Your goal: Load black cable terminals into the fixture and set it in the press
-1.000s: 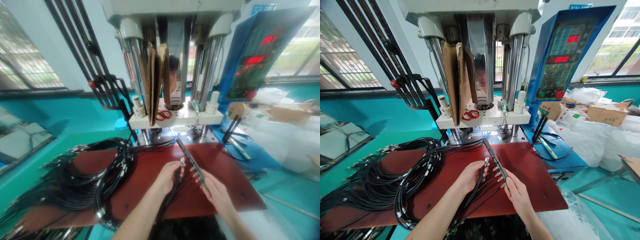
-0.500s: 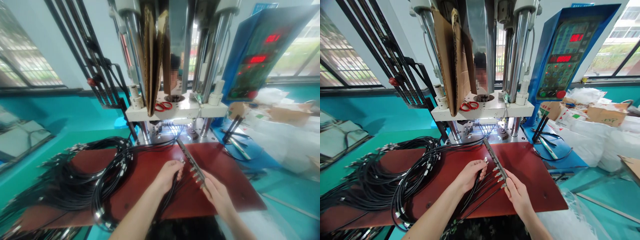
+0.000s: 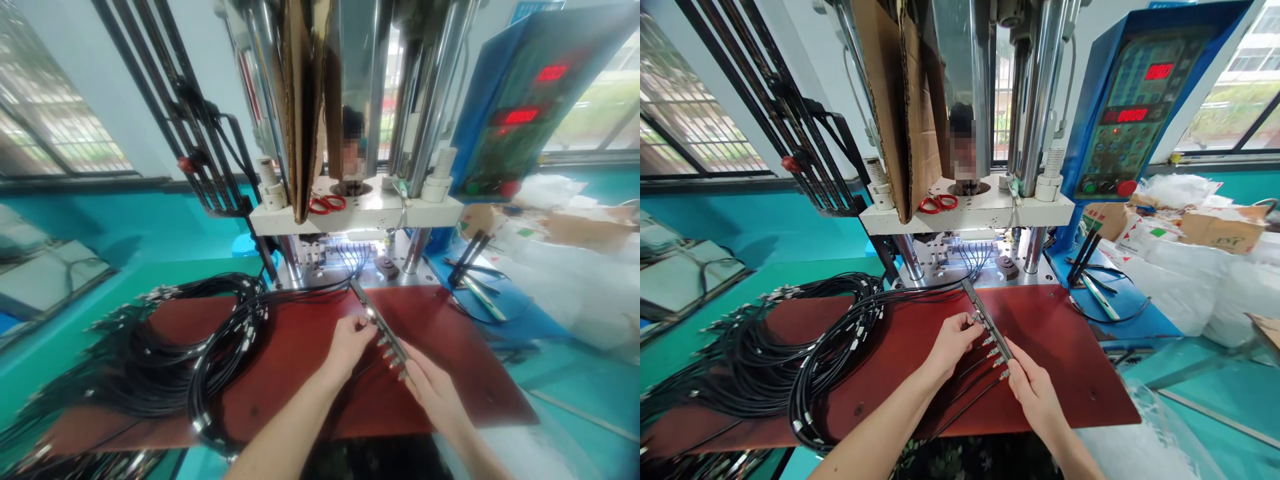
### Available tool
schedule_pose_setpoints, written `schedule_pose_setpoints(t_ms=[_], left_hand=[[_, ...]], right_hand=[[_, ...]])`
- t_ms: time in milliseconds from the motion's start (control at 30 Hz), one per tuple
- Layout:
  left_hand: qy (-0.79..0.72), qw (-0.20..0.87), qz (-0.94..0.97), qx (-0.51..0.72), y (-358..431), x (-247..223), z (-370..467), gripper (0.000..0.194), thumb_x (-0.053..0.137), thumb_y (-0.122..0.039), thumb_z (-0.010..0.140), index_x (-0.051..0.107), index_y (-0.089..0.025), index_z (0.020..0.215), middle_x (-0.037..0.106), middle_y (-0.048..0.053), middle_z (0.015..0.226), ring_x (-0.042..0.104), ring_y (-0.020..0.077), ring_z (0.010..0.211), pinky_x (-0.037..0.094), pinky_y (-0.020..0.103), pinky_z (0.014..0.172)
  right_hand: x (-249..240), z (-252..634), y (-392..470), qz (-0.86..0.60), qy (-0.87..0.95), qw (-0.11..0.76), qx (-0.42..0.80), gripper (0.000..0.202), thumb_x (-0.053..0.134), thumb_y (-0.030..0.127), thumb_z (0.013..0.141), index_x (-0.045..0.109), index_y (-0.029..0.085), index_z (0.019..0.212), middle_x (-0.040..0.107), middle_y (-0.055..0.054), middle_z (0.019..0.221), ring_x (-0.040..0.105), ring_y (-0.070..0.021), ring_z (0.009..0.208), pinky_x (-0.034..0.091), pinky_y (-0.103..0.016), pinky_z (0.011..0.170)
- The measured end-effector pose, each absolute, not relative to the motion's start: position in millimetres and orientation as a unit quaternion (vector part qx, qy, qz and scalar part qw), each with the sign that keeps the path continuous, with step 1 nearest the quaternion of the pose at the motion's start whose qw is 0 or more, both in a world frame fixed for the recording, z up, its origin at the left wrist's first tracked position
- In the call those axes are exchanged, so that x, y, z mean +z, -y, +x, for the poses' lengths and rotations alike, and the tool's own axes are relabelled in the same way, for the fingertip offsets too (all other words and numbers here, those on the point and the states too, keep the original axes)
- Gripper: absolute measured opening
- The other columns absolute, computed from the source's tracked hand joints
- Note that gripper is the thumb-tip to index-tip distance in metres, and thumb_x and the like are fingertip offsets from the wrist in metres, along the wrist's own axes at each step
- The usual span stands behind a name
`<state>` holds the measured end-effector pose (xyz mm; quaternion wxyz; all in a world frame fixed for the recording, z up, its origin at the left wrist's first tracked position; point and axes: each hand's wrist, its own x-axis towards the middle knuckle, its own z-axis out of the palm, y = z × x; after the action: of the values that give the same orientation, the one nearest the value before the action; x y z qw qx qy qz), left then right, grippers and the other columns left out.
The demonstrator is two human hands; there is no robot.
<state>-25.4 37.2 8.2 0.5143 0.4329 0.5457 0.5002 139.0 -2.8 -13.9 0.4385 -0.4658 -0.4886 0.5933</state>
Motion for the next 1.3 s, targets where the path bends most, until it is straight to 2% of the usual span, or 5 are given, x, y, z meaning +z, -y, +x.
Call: schedule_pose_setpoints(t_ms=[233,467,767,1033,1300], left_hand=[[-0.536,0.499,0.404,0.549,-37.3,9.0,-30.4,0.018,0.057,-0.030,0.068,0.045,-0.019,0.075,0.043,-0.007,0.056,0.036,0.0073,0.047,0.028,0.019,0.047],[-0.577,0.348,0.541,0.504,-40.2,12.1,-36.4,0.017,0.051,-0.029,0.073,0.049,-0.018,0.061,0.049,-0.003,0.059,0.042,0.0102,0.057,0.031,0.022,0.058],[-0.547,0.574,0.370,0.483,-43.0,19.7,-28.9,0.027,0.053,-0.029,0.064,0.032,-0.020,0.049,0.029,-0.009,0.037,0.020,0.0046,0.034,0.010,0.022,0.038],[-0.540,0.527,0.410,0.512,-42.6,16.8,-33.6,0.027,0.057,-0.035,0.066,0.043,-0.017,0.052,0.038,-0.007,0.043,0.027,0.0043,0.039,0.018,0.020,0.041],[-0.537,0.550,0.453,0.451,-50.5,13.6,-52.7,0.034,0.052,-0.046,0.070,0.046,-0.017,0.054,0.030,-0.007,0.044,0.024,0.0059,0.040,0.016,0.022,0.041]], right_hand=[[-7.5,135.8,3.0,-0.473,0.436,0.450,0.619,0.046,0.061,0.049,0.073,0.060,0.022,0.112,0.065,-0.005,0.093,0.059,-0.0190,0.082,0.052,-0.027,0.066],[-2.1,136.4,6.7,-0.494,0.362,0.480,0.628,0.043,0.068,0.048,0.068,0.064,0.025,0.104,0.063,-0.005,0.106,0.057,-0.0195,0.096,0.050,-0.026,0.076],[-6.4,137.3,5.9,-0.493,0.371,0.472,0.630,0.043,0.069,0.048,0.065,0.066,0.026,0.102,0.065,-0.004,0.101,0.060,-0.0165,0.085,0.051,-0.021,0.066],[-3.9,134.8,4.6,-0.489,0.446,0.457,0.594,0.052,0.070,0.049,0.063,0.064,0.022,0.108,0.067,-0.005,0.085,0.060,-0.0184,0.070,0.052,-0.025,0.056],[0.0,134.7,4.7,-0.501,0.380,0.468,0.622,0.044,0.071,0.048,0.063,0.067,0.025,0.100,0.066,-0.005,0.100,0.061,-0.0185,0.083,0.052,-0.022,0.062]])
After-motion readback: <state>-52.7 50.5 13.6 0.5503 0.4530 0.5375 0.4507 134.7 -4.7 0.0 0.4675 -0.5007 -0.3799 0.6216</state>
